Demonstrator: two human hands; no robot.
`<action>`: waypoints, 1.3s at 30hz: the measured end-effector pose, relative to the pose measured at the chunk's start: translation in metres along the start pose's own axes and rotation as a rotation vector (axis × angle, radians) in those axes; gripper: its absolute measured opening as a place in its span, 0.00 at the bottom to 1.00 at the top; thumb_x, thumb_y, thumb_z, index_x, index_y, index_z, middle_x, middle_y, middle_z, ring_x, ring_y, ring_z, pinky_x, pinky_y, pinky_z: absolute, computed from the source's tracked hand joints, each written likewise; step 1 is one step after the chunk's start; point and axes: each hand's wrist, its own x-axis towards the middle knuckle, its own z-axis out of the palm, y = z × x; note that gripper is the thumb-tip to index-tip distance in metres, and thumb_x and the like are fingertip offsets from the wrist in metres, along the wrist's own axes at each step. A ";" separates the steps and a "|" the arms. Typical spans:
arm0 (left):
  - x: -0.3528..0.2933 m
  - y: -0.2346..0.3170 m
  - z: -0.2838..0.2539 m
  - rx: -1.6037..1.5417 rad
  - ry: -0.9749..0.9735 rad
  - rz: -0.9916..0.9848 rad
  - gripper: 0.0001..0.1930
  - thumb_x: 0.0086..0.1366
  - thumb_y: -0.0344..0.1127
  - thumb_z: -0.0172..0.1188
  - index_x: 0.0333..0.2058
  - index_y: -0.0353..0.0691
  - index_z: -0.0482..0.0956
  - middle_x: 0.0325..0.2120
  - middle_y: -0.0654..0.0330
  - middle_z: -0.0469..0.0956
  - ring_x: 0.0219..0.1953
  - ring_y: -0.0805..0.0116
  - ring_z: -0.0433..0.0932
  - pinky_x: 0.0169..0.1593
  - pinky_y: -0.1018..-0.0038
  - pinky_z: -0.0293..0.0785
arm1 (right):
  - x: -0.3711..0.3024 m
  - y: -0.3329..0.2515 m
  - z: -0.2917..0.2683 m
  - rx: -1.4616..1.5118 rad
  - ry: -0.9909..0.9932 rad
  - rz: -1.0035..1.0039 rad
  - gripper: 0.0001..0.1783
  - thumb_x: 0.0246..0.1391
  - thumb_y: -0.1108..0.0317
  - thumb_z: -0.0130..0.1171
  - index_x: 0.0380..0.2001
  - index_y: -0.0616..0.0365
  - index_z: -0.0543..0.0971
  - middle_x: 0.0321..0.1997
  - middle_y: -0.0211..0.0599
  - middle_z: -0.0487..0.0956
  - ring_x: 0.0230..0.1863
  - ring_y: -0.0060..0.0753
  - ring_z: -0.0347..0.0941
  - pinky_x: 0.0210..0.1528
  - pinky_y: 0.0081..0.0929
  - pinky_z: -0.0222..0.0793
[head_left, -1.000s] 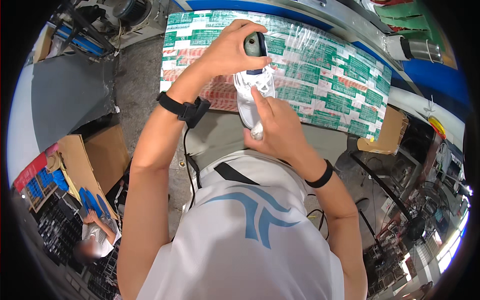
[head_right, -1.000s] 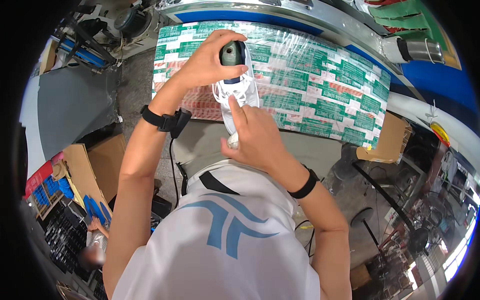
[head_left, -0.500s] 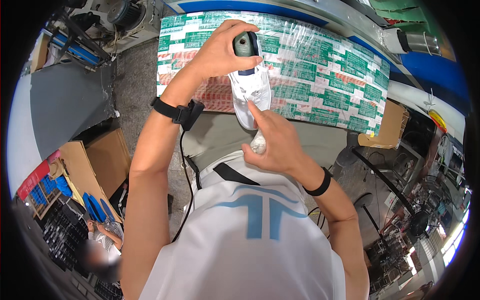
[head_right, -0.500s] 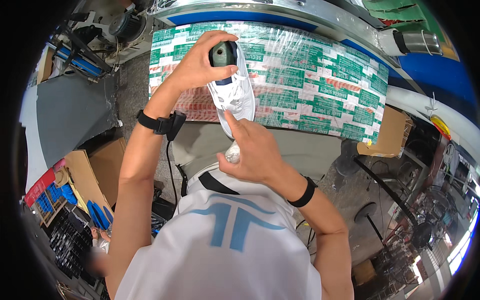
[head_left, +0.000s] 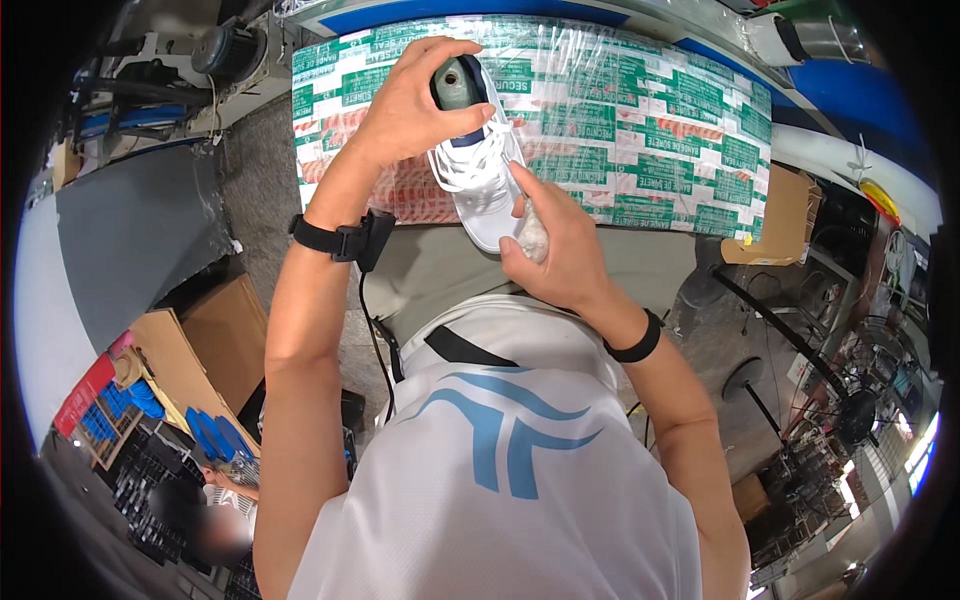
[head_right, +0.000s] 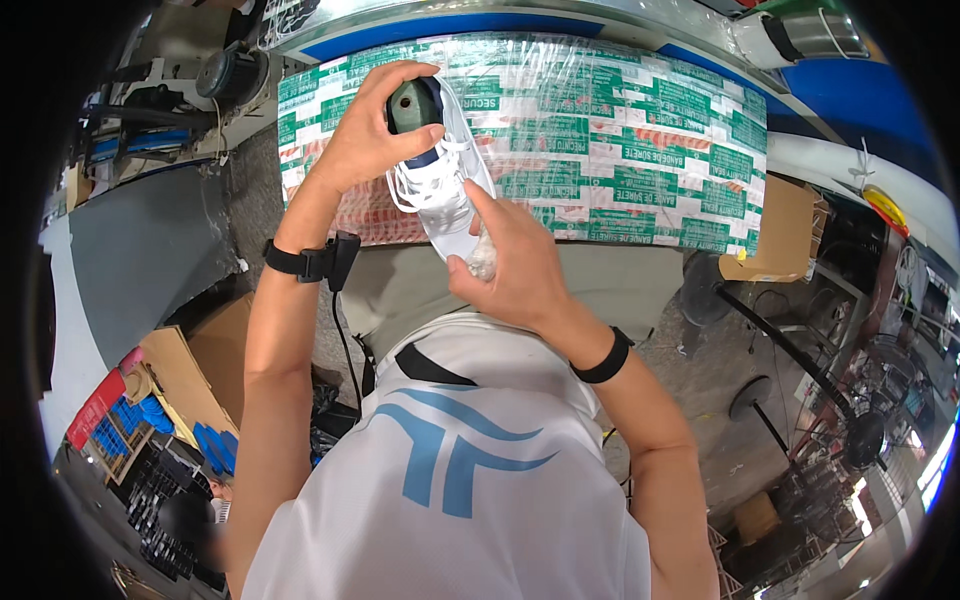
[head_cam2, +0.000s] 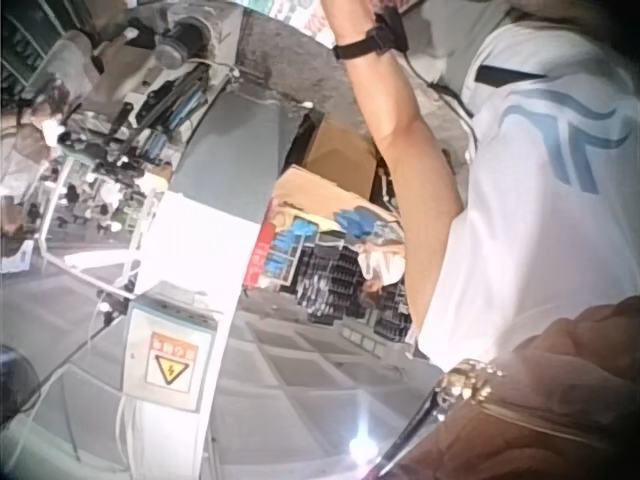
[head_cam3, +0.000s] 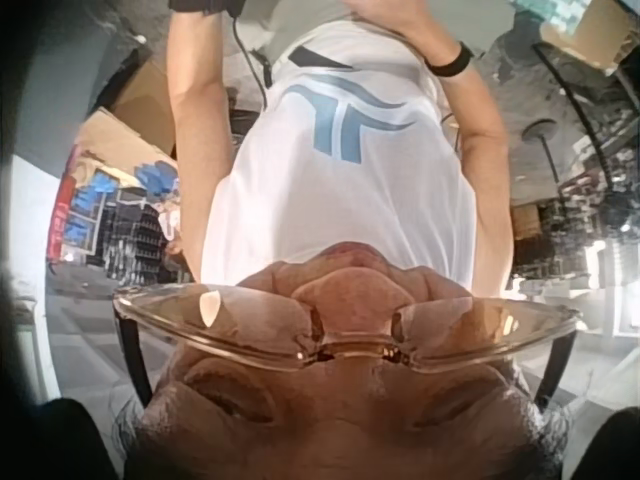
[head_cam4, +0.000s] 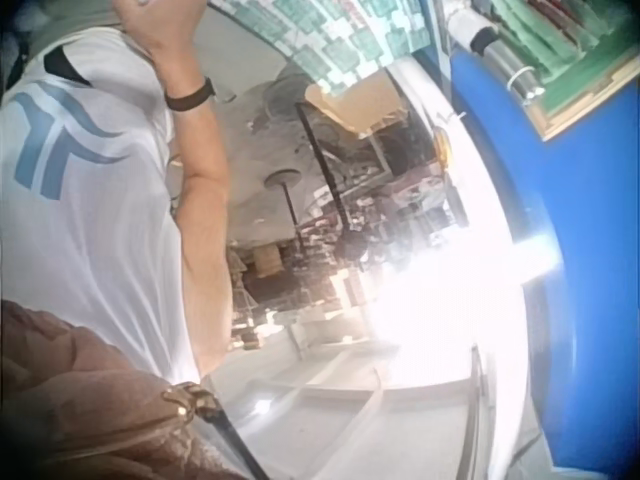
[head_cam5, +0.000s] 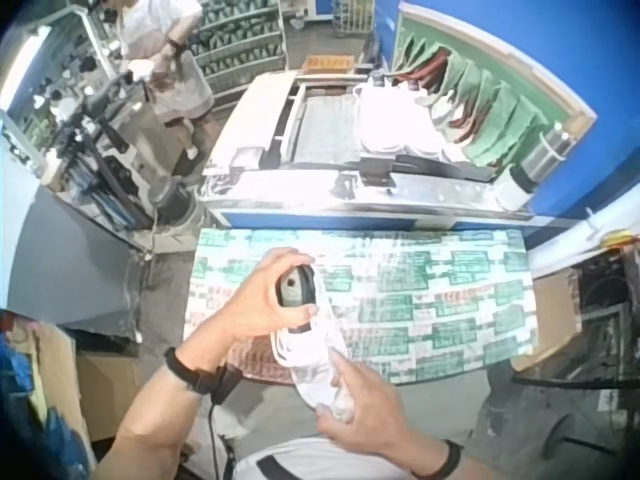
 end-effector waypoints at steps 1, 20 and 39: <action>-0.001 0.000 0.001 0.015 0.014 0.008 0.39 0.57 0.51 0.83 0.66 0.46 0.83 0.66 0.50 0.76 0.69 0.48 0.77 0.71 0.56 0.76 | 0.003 -0.005 -0.002 -0.003 -0.038 0.016 0.50 0.48 0.65 0.75 0.76 0.64 0.72 0.45 0.46 0.82 0.44 0.51 0.81 0.51 0.44 0.78; 0.000 0.007 0.001 -0.025 -0.026 -0.033 0.38 0.60 0.47 0.80 0.68 0.47 0.81 0.68 0.47 0.74 0.73 0.45 0.72 0.76 0.53 0.70 | 0.022 -0.015 -0.001 -0.377 -0.062 -0.294 0.55 0.47 0.54 0.79 0.74 0.72 0.71 0.41 0.44 0.78 0.39 0.49 0.76 0.44 0.46 0.73; -0.077 -0.032 -0.037 -0.742 0.108 -0.461 0.57 0.70 0.41 0.73 0.88 0.49 0.44 0.74 0.42 0.69 0.74 0.52 0.72 0.70 0.60 0.78 | 0.009 0.014 0.011 -0.087 0.043 0.100 0.50 0.55 0.55 0.75 0.77 0.64 0.69 0.49 0.52 0.82 0.49 0.57 0.81 0.53 0.50 0.78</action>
